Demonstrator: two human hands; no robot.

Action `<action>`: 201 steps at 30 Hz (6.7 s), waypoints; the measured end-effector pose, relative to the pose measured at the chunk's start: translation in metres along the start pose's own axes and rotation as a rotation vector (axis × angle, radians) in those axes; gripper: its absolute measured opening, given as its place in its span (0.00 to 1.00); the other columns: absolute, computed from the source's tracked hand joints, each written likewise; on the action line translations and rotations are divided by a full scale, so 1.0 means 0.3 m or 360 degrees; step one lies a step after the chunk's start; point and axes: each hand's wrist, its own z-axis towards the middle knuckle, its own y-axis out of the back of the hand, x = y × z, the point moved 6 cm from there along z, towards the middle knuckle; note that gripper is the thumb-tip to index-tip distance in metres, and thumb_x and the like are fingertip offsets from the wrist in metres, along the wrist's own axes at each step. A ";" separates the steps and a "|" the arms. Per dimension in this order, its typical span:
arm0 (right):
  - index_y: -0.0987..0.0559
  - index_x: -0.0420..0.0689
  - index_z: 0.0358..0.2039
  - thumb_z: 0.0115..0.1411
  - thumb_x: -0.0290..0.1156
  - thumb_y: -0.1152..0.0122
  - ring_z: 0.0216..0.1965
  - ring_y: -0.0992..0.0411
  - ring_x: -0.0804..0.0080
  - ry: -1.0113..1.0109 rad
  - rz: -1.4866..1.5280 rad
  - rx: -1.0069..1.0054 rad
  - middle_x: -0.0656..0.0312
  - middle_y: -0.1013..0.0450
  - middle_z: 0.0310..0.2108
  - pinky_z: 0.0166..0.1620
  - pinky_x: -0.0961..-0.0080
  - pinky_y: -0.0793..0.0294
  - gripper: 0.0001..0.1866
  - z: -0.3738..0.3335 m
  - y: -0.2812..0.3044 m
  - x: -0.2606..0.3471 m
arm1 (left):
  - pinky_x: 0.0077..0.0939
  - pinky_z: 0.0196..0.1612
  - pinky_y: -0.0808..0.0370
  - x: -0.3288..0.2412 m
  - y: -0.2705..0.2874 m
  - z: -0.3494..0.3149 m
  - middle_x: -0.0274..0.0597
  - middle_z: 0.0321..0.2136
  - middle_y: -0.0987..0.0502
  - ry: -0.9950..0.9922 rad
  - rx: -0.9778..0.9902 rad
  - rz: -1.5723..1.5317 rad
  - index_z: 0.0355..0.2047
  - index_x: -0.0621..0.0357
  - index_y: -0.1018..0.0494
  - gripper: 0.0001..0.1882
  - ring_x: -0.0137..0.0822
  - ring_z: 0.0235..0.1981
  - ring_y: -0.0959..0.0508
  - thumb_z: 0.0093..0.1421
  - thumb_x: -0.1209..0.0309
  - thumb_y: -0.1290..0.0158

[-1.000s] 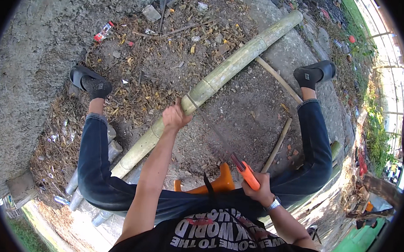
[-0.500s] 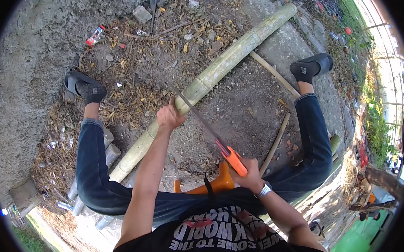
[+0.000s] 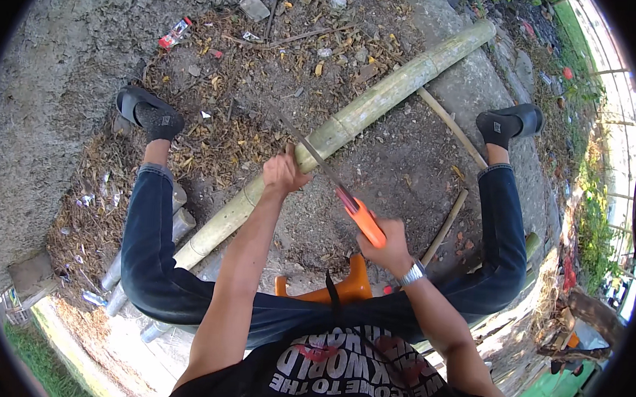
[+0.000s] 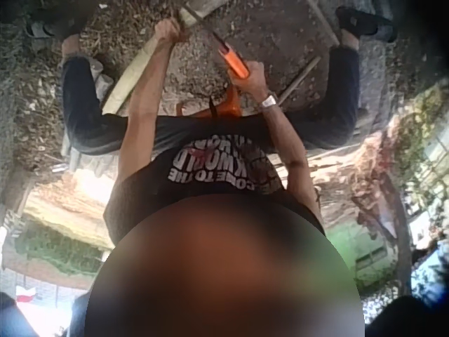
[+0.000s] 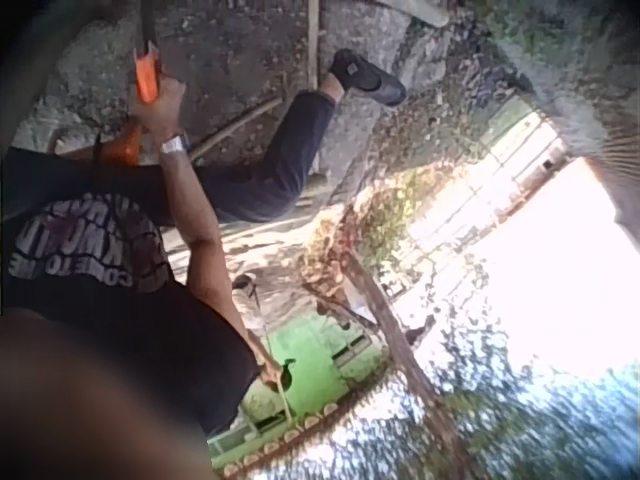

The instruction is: Sawing through a piece of bamboo on the ground using a hand saw.

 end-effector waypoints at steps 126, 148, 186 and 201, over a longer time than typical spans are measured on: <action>0.19 0.38 0.28 0.56 0.26 0.32 0.20 0.24 0.51 0.0016 0.0056 -0.0089 0.50 0.25 0.19 0.27 0.62 0.28 0.06 0.090 -0.003 0.158 | 0.42 0.47 0.16 0.019 0.034 0.018 0.50 0.40 0.14 0.0142 -0.0283 -0.0274 0.55 0.56 0.28 0.46 0.50 0.42 0.13 0.45 0.38 0.30; 0.24 0.38 0.21 0.54 0.28 0.32 0.21 0.25 0.41 0.0020 -0.0110 -0.0083 0.48 0.26 0.18 0.27 0.58 0.26 0.11 0.196 -0.040 0.198 | 0.42 0.46 0.14 -0.046 -0.043 -0.041 0.56 0.44 0.16 -0.0028 -0.0097 -0.0242 0.54 0.61 0.31 0.37 0.51 0.43 0.13 0.47 0.59 0.31; 0.25 0.37 0.20 0.57 0.24 0.34 0.13 0.34 0.76 -0.0044 0.0124 -0.0045 0.60 0.31 0.14 0.22 0.72 0.34 0.12 -0.010 -0.016 0.028 | 0.45 0.46 0.16 -0.043 -0.039 -0.029 0.57 0.40 0.15 0.0040 0.0082 -0.0160 0.60 0.61 0.33 0.45 0.54 0.42 0.14 0.47 0.50 0.32; 0.19 0.36 0.25 0.55 0.27 0.34 0.17 0.24 0.66 -0.0136 0.0298 -0.0180 0.53 0.26 0.16 0.24 0.69 0.29 0.07 0.181 -0.022 -0.039 | 0.40 0.52 0.16 -0.046 -0.020 -0.029 0.58 0.50 0.19 0.0066 0.0103 -0.0152 0.59 0.64 0.36 0.46 0.51 0.48 0.15 0.49 0.50 0.29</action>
